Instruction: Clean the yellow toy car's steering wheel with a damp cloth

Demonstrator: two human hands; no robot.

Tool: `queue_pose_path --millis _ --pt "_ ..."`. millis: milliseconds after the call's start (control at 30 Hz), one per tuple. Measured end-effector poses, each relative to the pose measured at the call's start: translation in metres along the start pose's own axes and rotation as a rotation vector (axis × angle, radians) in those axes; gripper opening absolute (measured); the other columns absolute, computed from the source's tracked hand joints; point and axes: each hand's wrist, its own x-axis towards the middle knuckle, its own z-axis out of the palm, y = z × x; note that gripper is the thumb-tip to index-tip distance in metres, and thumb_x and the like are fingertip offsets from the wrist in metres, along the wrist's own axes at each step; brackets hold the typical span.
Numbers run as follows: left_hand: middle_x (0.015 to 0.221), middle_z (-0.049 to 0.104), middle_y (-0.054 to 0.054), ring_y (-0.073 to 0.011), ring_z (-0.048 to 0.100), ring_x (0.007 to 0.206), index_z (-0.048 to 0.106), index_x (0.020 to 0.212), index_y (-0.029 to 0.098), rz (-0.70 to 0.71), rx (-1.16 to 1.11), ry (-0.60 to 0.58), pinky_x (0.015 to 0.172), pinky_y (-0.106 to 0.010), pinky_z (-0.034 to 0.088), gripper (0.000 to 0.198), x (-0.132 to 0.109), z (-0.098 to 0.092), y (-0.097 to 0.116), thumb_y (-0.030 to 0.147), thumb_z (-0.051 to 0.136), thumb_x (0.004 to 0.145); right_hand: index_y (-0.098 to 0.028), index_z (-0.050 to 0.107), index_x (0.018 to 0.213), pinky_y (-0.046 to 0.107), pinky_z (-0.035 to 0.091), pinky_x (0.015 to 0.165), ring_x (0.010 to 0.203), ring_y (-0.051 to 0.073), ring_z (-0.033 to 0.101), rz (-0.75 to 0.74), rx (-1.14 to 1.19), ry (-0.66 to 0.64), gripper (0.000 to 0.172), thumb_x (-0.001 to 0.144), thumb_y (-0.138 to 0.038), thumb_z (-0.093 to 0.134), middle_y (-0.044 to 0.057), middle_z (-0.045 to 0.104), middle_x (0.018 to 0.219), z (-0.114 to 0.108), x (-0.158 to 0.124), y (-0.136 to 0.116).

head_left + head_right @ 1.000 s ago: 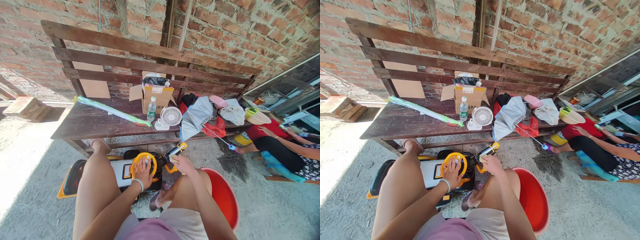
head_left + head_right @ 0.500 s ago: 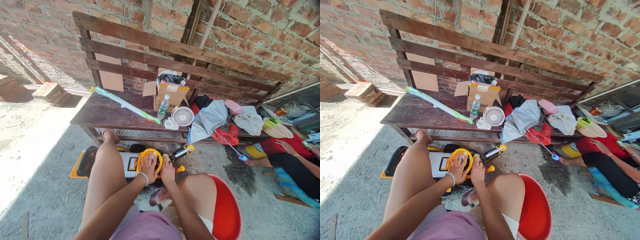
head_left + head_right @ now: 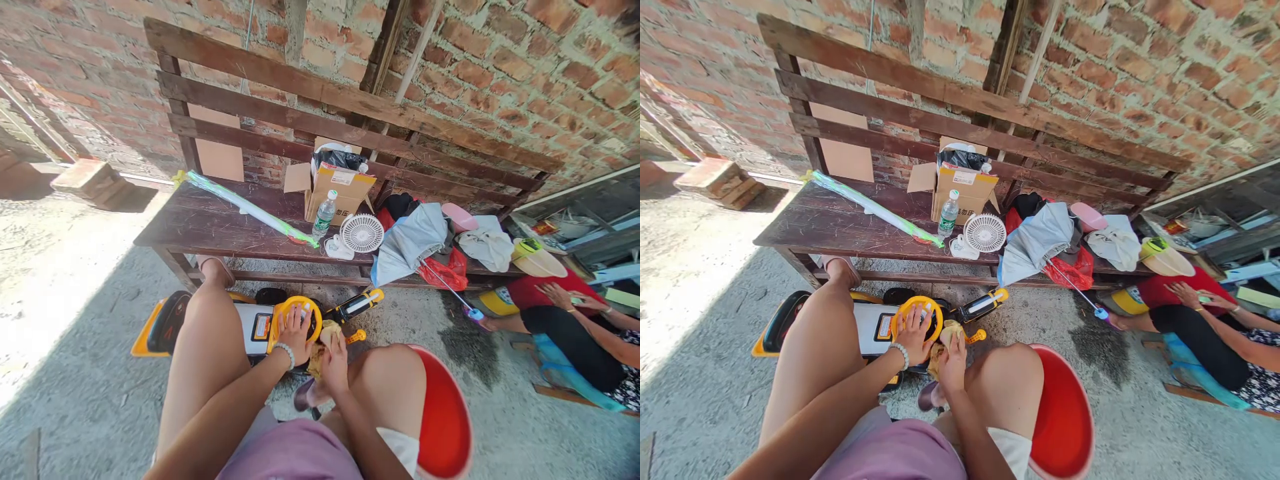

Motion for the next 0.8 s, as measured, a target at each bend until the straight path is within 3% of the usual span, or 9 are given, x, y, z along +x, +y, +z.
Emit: queue_pose_path --millis 133,233,367,500,633,800 --pt "0.194 0.005 -0.015 -0.0444 -0.005 0.179 0.022 0.185 0.020 0.005 0.001 -0.005 0.139 -0.072 -0.009 0.101 0.001 0.001 -0.001 0.046 0.060 0.095 0.000 0.035 0.174 0.060 0.038 0.134 0.168 0.045 0.038 0.229 0.155 0.152 0.071 0.110 -0.029 0.038 0.035 0.043 0.176 -0.011 0.042 0.004" --pt "0.194 0.002 -0.015 -0.0440 -0.006 0.179 0.023 0.185 0.020 0.004 0.006 0.003 0.139 -0.072 -0.008 0.100 0.003 0.005 -0.002 0.046 0.061 0.096 -0.002 0.031 0.176 0.064 0.039 0.132 0.166 0.046 0.040 0.184 0.140 0.188 0.075 0.106 -0.028 0.043 0.034 0.046 0.173 -0.008 0.056 0.000" --pt "0.194 0.003 -0.015 -0.0445 -0.006 0.179 0.023 0.185 0.019 -0.010 0.004 0.028 0.139 -0.071 -0.009 0.100 0.004 0.009 -0.003 0.045 0.060 0.096 -0.007 0.041 0.175 0.058 0.051 0.123 0.157 0.044 0.054 0.036 -0.117 0.051 0.076 0.100 -0.020 0.049 0.031 0.040 0.179 0.004 0.030 -0.003" --pt "0.194 0.007 -0.014 -0.0433 -0.007 0.179 0.022 0.185 0.020 -0.016 0.006 0.014 0.139 -0.071 -0.010 0.100 0.002 0.006 -0.001 0.046 0.059 0.096 -0.013 0.045 0.176 0.053 0.058 0.115 0.147 0.040 0.064 -0.006 -0.306 -0.125 0.079 0.097 -0.011 0.048 0.027 0.040 0.181 0.011 -0.003 -0.009" --pt "0.194 0.006 -0.014 -0.0442 -0.006 0.179 0.023 0.185 0.020 -0.014 0.000 0.008 0.138 -0.072 -0.010 0.099 0.000 0.003 0.000 0.048 0.059 0.097 -0.019 0.045 0.177 0.049 0.056 0.117 0.150 0.037 0.061 -0.094 -0.326 -0.145 0.080 0.097 -0.012 0.050 0.020 0.044 0.182 -0.010 -0.008 -0.020" --pt "0.194 0.003 -0.015 -0.0440 -0.007 0.179 0.023 0.185 0.019 0.002 0.001 0.013 0.138 -0.072 -0.009 0.101 0.001 0.005 -0.001 0.047 0.060 0.096 -0.021 0.047 0.177 0.054 0.057 0.112 0.142 0.040 0.061 -0.186 -0.393 0.024 0.072 0.105 -0.016 0.043 0.016 0.031 0.189 -0.052 0.010 -0.034"
